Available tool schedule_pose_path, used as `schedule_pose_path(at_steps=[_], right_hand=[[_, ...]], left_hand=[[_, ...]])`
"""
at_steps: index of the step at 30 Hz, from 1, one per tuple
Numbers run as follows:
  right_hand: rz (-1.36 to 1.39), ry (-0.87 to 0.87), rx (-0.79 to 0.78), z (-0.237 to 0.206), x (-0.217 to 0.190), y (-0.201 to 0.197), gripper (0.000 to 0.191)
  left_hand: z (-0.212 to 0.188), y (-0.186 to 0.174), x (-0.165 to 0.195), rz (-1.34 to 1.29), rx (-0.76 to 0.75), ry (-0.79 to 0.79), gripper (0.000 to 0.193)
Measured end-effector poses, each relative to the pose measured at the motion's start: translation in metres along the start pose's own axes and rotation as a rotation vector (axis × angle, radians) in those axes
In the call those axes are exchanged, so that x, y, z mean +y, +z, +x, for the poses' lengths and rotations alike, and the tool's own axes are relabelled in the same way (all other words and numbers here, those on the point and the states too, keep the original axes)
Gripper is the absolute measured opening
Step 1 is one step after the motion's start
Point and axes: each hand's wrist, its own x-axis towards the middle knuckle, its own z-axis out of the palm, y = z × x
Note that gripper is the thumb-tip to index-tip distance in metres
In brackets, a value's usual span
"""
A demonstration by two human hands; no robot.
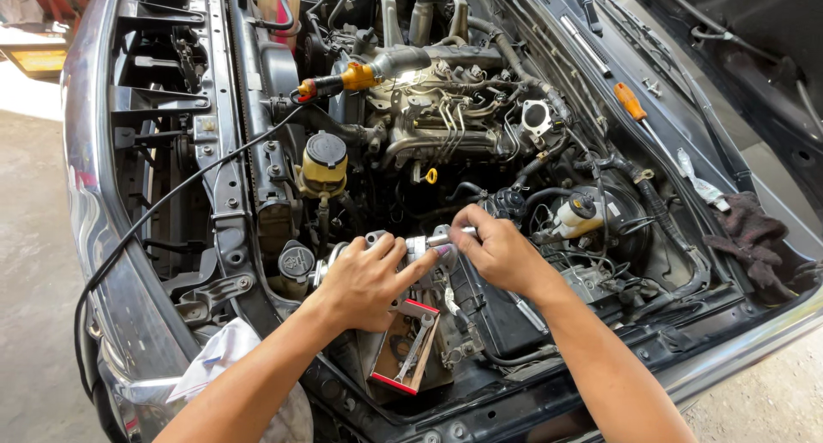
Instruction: The person works at the open engine bay of a car, holding a silver throttle body assembly and using a socket wrench to remove and refit bolts on it. They turn the part over, loosen fasteners, set the part against the engine, and continue working on its fittings with the wrench.
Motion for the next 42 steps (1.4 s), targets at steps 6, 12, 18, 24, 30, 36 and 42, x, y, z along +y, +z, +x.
schedule_pose_path(at_steps=[6,12,18,24,30,36,42], right_hand=[[0.099,-0.191,0.005,0.0,-0.001,0.001,0.033],[0.133,-0.212,-0.013,0.001,0.003,0.003,0.034],[0.078,-0.144,0.02,0.001,0.004,0.005,0.033],[0.054,0.004,0.0,0.001,0.005,0.007,0.036],[0.058,-0.108,0.037,0.005,0.009,0.013,0.035],[0.199,-0.093,0.153,-0.001,0.007,0.0,0.02],[0.214,-0.136,-0.095,-0.01,0.003,-0.018,0.021]], left_hand=[[0.0,-0.002,0.0,0.002,-0.02,-0.013,0.109],[0.0,-0.005,0.0,0.007,0.021,-0.005,0.105],[-0.002,-0.007,0.001,0.005,0.04,-0.003,0.106],[-0.002,-0.007,0.001,-0.003,0.004,-0.007,0.107],[-0.003,-0.009,0.002,-0.013,0.04,-0.007,0.108],[-0.002,-0.012,-0.001,-0.071,0.042,-0.039,0.102],[-0.005,-0.017,-0.007,-0.167,0.057,-0.153,0.098]])
